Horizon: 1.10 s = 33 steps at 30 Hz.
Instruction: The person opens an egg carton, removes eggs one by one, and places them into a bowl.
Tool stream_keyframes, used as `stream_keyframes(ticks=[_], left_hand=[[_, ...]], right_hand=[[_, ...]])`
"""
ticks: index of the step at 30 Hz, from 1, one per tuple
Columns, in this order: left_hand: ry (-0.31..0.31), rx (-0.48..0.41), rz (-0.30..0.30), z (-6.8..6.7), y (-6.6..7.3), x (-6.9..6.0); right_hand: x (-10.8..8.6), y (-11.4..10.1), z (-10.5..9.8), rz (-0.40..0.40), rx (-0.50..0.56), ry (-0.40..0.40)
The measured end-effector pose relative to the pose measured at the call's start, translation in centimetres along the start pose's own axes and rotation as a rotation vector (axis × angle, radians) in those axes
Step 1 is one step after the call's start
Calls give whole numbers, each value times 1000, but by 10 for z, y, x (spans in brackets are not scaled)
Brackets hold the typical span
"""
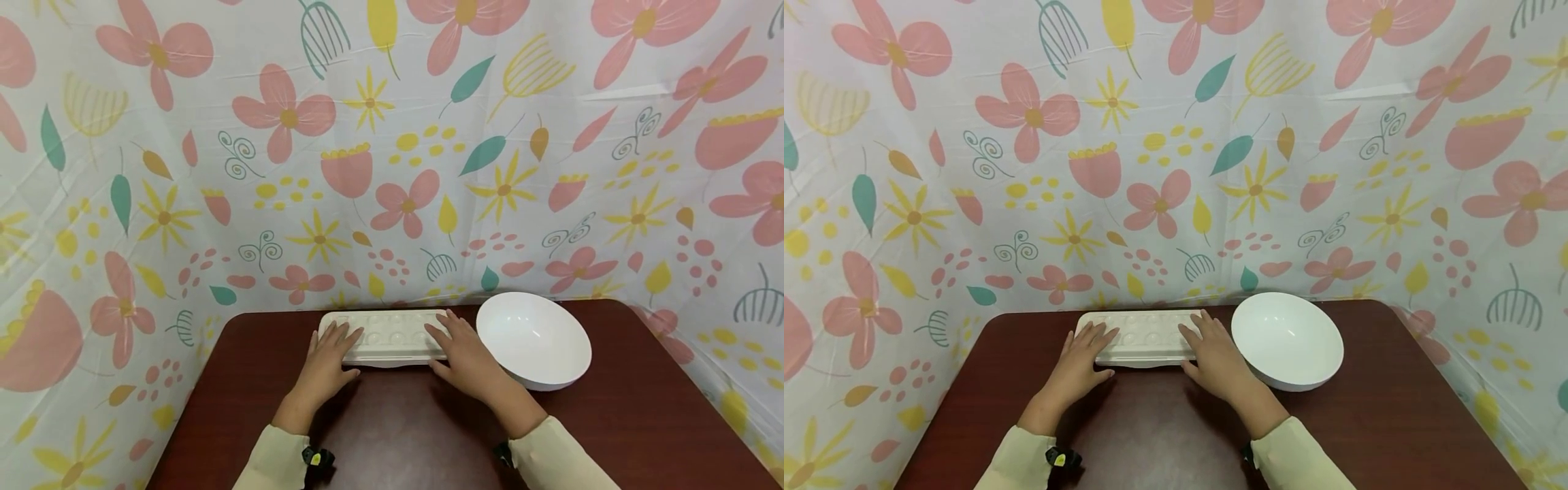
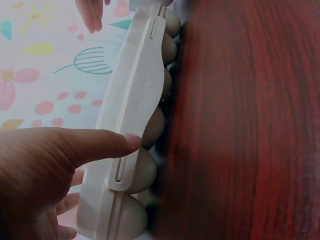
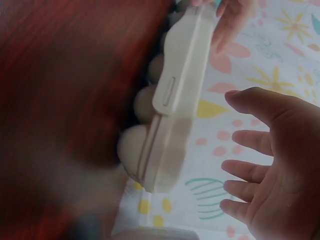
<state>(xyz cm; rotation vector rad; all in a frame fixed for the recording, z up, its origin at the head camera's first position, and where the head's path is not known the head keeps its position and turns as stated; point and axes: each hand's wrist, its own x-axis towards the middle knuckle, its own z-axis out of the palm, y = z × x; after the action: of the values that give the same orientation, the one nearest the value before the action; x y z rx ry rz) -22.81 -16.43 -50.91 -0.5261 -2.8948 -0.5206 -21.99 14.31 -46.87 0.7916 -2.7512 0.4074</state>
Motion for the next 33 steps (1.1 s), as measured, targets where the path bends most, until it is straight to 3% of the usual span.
stream_keyframes(ticks=[11,19,25,33], left_hand=[[30,4,18,6,-2,-2],[69,59,46,9,-2,1],[80,94,56,14,-3,2],[114,181,67,20,0,3]], right_hand=[[5,0,22,25,30,-73],[10,2,36,51,17,-137],[11,-1,39,58,-6,-112],[18,-9,44,21,-155,-85]])
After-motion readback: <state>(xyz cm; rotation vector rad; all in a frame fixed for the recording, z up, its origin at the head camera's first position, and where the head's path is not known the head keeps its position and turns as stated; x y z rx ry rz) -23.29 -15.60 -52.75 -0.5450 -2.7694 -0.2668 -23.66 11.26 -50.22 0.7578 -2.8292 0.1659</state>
